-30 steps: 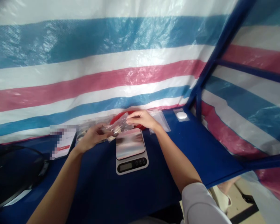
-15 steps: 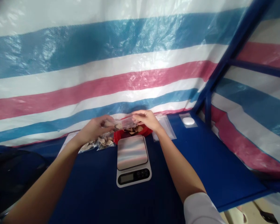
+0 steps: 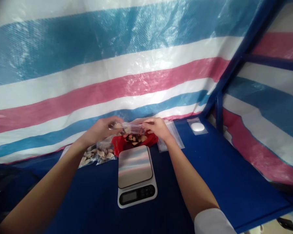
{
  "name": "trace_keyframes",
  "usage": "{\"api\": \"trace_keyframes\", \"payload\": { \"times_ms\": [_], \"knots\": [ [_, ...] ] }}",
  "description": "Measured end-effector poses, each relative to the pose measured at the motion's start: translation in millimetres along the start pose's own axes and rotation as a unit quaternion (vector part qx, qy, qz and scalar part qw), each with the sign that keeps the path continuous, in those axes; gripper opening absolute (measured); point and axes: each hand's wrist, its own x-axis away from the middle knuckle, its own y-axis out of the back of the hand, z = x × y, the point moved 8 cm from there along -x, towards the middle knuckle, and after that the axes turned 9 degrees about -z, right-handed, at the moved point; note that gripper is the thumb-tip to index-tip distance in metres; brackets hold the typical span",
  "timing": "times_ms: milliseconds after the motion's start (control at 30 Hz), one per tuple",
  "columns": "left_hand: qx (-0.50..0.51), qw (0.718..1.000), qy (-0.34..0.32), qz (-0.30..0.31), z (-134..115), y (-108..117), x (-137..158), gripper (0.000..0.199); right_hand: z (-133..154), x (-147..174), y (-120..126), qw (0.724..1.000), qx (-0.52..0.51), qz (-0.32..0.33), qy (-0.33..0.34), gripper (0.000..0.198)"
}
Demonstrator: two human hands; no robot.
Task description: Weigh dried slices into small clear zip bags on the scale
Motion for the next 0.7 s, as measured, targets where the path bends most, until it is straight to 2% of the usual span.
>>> {"api": "trace_keyframes", "payload": {
  "times_ms": [267, 500, 700],
  "knots": [
    [0.046, 0.999, 0.002, 0.018, -3.0, -1.0, -12.1, 0.039, 1.6, -4.1, 7.6, 0.995, 0.083, -0.035, 0.049, 0.023],
    [0.129, 0.991, 0.016, 0.021, 2.0, 8.1, -12.7, 0.052, -4.2, -1.8, 1.3, 0.999, 0.024, -0.027, -0.007, 0.023],
    [0.138, 0.990, 0.030, 0.032, 3.6, 7.2, -15.5, 0.054, -7.7, -4.6, 0.0, 0.998, 0.066, -0.008, 0.020, 0.029]
  ]
}}
